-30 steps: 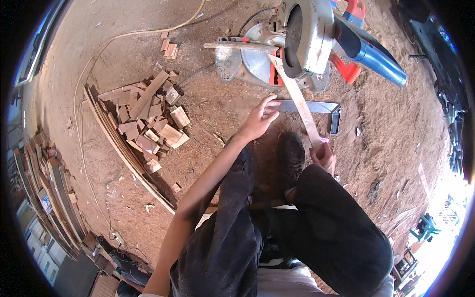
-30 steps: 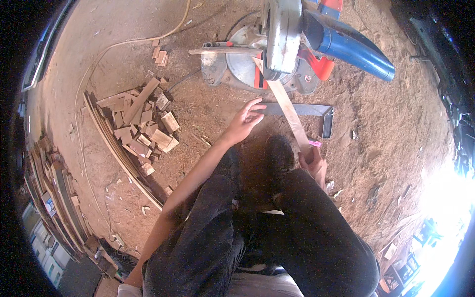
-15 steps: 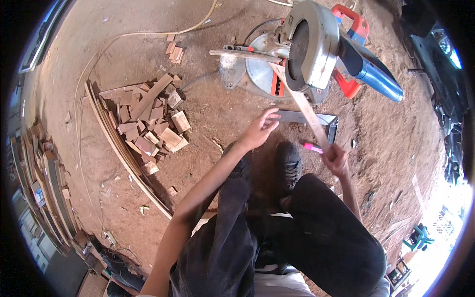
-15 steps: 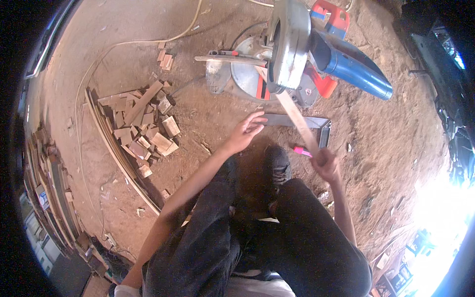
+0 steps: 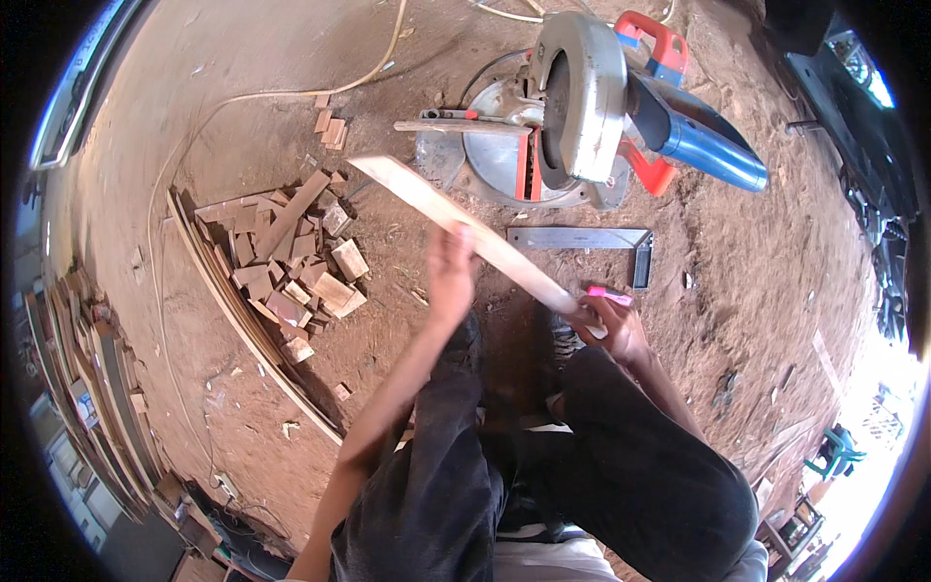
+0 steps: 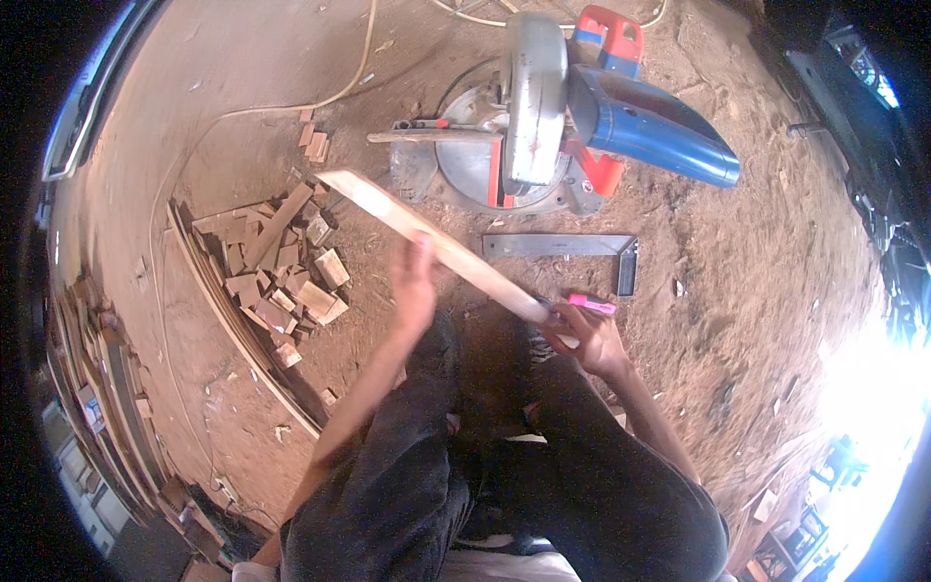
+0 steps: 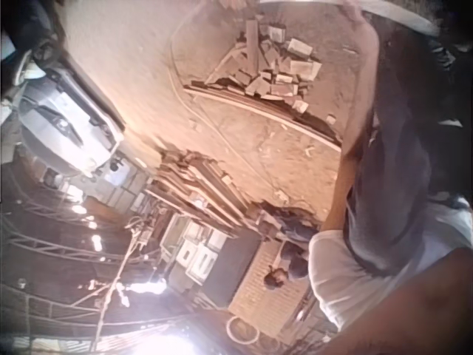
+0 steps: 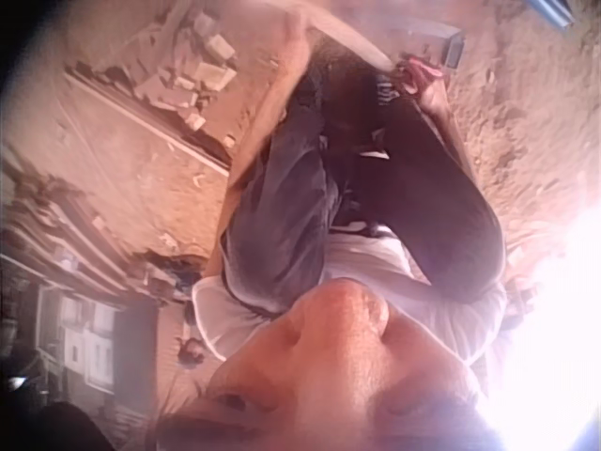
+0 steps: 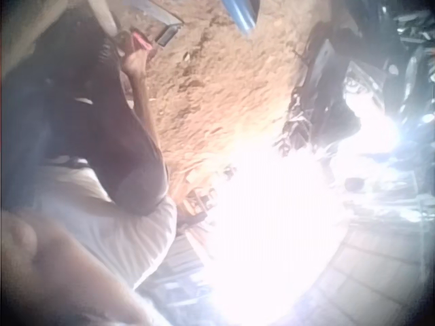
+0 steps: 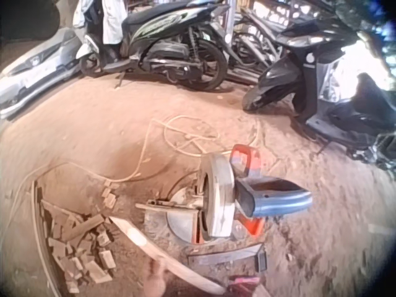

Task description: The person positions a square against a piece of wood and marks a line with a pink pen.

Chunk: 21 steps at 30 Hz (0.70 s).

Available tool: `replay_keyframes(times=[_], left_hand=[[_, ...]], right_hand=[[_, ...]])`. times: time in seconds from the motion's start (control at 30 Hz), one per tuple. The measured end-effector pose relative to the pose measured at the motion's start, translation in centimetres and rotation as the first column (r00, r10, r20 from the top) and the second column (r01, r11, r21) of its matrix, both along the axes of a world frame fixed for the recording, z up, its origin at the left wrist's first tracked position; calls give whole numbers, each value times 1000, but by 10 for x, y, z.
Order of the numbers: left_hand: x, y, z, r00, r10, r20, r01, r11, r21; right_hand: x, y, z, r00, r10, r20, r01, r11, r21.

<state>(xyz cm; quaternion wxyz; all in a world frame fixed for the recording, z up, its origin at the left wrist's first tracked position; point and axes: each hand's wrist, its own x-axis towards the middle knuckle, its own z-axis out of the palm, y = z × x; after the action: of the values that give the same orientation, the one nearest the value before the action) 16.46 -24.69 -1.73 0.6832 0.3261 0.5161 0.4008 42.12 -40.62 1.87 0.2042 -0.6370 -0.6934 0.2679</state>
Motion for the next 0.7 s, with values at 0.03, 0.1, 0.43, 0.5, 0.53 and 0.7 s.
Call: replay_keyframes(times=[0.03, 0.1, 0.43, 0.5, 0.53, 0.7], left_hand=[[-13, 19, 10, 990, 74, -119, -76, 997, -13], [-12, 52, 67, 933, 306, -189, -305, 952, 35], [-72, 102, 34, 629, -440, -641, 631, 770, 90], [-67, 90, 24, 539, -588, -603, 713, 700, -46], [-67, 83, 12, 494, -567, -659, 746, 666, -14], [-57, 63, -10, 400, -574, -715, 818, 576, -5]], right_hand=[[-3, 5, -2, 1000, -5, -18, 5, 1000, -11], [-5, 14, 4, 999, -20, -36, 19, 999, -30], [-9, -19, -11, 960, -255, -115, 231, 955, -185], [-9, -29, -9, 953, -286, -100, 259, 941, -219], [-10, -33, -8, 955, -285, -75, 265, 941, -210], [-16, -50, -21, 964, -264, -3, 259, 947, -190]])
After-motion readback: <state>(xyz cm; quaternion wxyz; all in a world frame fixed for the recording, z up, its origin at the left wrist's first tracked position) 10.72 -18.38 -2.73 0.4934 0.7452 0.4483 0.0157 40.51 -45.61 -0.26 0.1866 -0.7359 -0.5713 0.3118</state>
